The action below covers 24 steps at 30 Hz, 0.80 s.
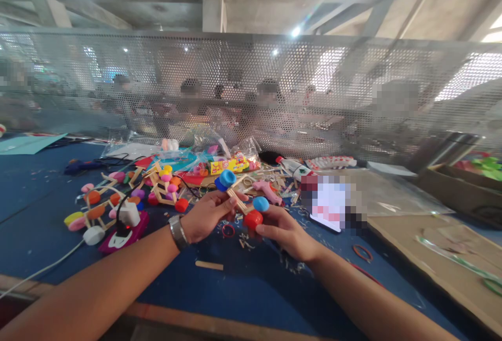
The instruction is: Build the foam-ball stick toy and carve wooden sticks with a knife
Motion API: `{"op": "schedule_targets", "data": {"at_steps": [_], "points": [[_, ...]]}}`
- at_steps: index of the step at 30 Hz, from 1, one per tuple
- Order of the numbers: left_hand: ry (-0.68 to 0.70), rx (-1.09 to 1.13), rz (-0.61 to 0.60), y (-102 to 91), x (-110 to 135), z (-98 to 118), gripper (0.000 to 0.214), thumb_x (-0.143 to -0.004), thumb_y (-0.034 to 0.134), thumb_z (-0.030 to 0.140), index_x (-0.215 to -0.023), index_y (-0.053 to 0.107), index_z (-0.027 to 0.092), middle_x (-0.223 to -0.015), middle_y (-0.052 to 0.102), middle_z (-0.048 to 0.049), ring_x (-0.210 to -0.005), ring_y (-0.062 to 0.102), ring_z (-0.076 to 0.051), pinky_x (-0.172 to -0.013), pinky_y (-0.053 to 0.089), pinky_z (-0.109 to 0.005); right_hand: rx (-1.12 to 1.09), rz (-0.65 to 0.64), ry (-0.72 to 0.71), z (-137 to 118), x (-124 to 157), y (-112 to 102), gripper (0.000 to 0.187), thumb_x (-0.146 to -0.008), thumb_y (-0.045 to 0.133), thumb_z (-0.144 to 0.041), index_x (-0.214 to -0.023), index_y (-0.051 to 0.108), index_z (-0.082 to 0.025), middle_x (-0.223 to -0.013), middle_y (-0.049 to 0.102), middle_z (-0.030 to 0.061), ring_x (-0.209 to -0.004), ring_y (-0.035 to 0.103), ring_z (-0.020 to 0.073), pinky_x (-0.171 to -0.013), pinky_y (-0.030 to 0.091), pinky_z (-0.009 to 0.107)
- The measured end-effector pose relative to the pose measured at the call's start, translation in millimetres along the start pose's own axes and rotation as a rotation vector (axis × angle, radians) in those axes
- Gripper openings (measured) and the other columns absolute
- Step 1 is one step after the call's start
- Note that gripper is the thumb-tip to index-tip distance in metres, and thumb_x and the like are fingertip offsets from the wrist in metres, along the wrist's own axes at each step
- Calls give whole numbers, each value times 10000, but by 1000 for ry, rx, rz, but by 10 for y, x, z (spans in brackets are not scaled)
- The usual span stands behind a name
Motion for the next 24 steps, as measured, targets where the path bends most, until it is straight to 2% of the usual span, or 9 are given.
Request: {"op": "schedule_targets", "data": {"at_steps": [8,16,19,24], "points": [[75,-82,54,-25,-3,98,620,-749,768,750,-964,782,168,-676,614,6,-642,536,-143,-662,453,-297,-21,43,-11,-6,-22,-5,452,-789,833,-576,-958,662,-194,-771,647,12,-650,552,143,-605,454,288],[78,54,139,-65,1,120,619,-679,894,625,-1082,748,177,-673,608,45,-615,560,-105,-666,474,-277,-79,147,1,50,-42,-105,368,-773,801,-506,-970,680,-219,-774,638,9,-659,566,174,-595,446,314],[85,11,215,-122,12,134,615,-656,916,590,-1071,725,178,-701,612,50,-613,570,-103,-672,483,-283,-96,203,19,99,-41,-175,354,-793,756,-464,-1039,687,-218,-785,637,15,-674,583,189,-600,435,321],[169,-154,249,-168,24,217,562,-668,917,485,-1077,657,200,-712,628,56,-597,583,-127,-640,500,-298,-108,249,23,128,-38,-229,378,-813,693,-413,-1144,675,-230,-790,616,15,-712,597,211,-625,437,335]]}}
Point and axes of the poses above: each hand's wrist, its own x-axis away from the middle knuckle, its own y-axis out of the palm, z = x × y, the point moved 7 cm from there along -x, towards the middle knuckle
